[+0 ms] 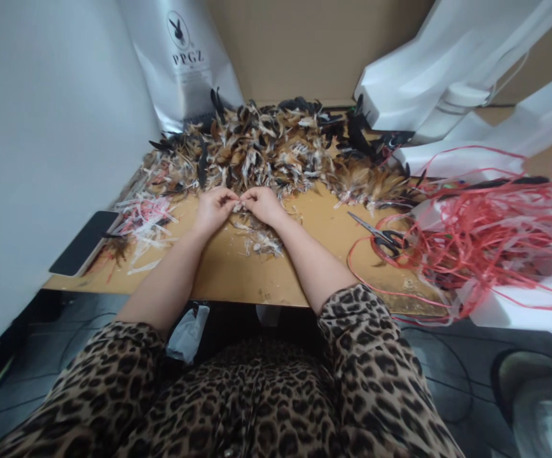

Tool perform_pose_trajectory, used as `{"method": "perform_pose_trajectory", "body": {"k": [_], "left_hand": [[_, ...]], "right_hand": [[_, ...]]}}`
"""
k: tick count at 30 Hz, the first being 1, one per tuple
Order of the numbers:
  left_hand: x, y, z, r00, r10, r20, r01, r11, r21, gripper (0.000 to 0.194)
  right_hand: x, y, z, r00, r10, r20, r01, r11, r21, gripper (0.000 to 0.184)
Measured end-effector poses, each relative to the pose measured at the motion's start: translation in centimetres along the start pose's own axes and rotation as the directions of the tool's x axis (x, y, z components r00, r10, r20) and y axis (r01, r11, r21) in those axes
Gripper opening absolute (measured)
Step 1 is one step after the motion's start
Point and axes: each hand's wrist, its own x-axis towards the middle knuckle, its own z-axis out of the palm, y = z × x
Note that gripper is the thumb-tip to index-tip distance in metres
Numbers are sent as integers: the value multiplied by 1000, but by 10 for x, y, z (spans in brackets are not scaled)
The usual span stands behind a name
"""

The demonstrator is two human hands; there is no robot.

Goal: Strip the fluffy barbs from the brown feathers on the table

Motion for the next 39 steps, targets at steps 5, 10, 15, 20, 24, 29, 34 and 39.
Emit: {"method": "perform_pose_trajectory", "body": {"k": [5,10,15,20,24,29,34,39], "left_hand": [[0,3,-3,1000,-10,18,11,999,-50,5],[2,-1,-1,998,-56,21,57,997,-54,7],[3,-5,-3,997,-64,54,67,996,-64,9],[3,-1,-10,989,-72,131,78,996,-40,8],[2,3,-16,967,-143,210,151,988,-23,8],[1,8,-19,904,-276,327,324,940,-101,8],[3,16,-19,864,-396,311,494,784,-375,15],[6,23,-18,826,-422,373,558,523,-645,36]], "right_hand": [[1,-2,-4,1000,5,17,-4,999,-35,14],[1,0,-2,1000,-10,-20,8,995,-99,14],[3,3,-3,996,31,-85,-38,996,-80,8],[2,1,-6,987,98,-124,-102,995,-23,5],[-2,-5,-6,983,159,-88,-157,987,29,5],[-5,-13,-4,971,231,-56,-218,959,181,10],[-8,-22,-6,972,215,-98,-160,905,393,8],[-13,-30,-3,967,17,-256,96,901,423,8]]}}
